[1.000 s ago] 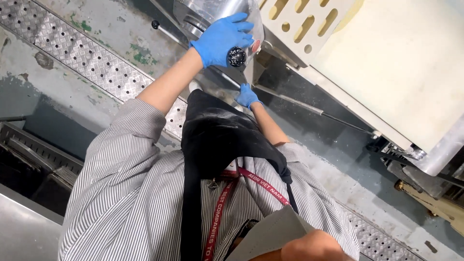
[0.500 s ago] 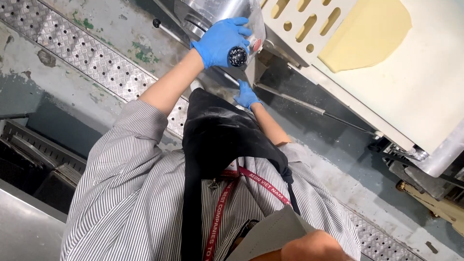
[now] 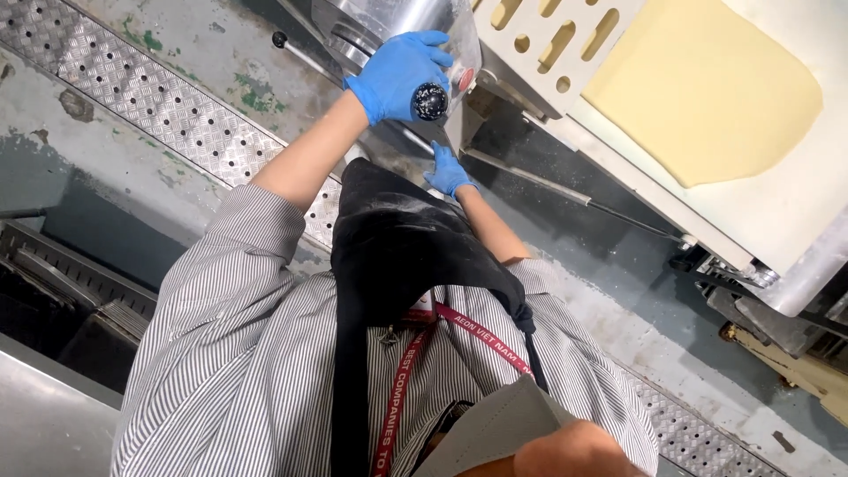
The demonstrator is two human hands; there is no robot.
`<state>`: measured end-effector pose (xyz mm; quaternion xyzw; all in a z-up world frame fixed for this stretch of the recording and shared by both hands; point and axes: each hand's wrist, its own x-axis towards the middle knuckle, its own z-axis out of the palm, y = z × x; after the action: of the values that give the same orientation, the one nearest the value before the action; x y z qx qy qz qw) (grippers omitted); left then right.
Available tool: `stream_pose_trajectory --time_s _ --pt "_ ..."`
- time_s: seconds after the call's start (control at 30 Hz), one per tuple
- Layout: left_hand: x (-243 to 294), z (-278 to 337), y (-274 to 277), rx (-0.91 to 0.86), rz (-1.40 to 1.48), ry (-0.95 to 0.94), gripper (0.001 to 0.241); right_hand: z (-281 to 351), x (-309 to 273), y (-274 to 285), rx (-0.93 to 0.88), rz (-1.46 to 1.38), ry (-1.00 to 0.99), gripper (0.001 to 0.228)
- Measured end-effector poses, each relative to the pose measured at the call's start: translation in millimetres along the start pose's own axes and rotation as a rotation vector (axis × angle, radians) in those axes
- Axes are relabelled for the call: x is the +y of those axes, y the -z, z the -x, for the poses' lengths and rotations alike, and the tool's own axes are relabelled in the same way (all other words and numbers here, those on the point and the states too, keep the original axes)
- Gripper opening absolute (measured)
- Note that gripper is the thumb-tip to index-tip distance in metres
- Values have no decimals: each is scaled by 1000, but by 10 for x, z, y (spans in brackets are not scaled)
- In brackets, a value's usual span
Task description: Operating a dough sheeter machine to flatten dough and then rolling it up manually.
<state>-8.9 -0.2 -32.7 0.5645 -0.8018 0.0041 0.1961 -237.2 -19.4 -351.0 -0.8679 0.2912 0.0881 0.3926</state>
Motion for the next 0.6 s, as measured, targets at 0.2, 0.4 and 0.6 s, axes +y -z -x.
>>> stream_pose_trajectory --time_s 0.2,0.4,0.6 --pt "21 -13 37 -3 17 -3 14 -4 13 -6 14 -3 14 98" --pt "42 -31 69 -12 15 -1 14 -36 66 -36 8 10 27 100" --pt "29 -17 41 5 -13 -10 11 -13 13 44 -13 -1 33 99"
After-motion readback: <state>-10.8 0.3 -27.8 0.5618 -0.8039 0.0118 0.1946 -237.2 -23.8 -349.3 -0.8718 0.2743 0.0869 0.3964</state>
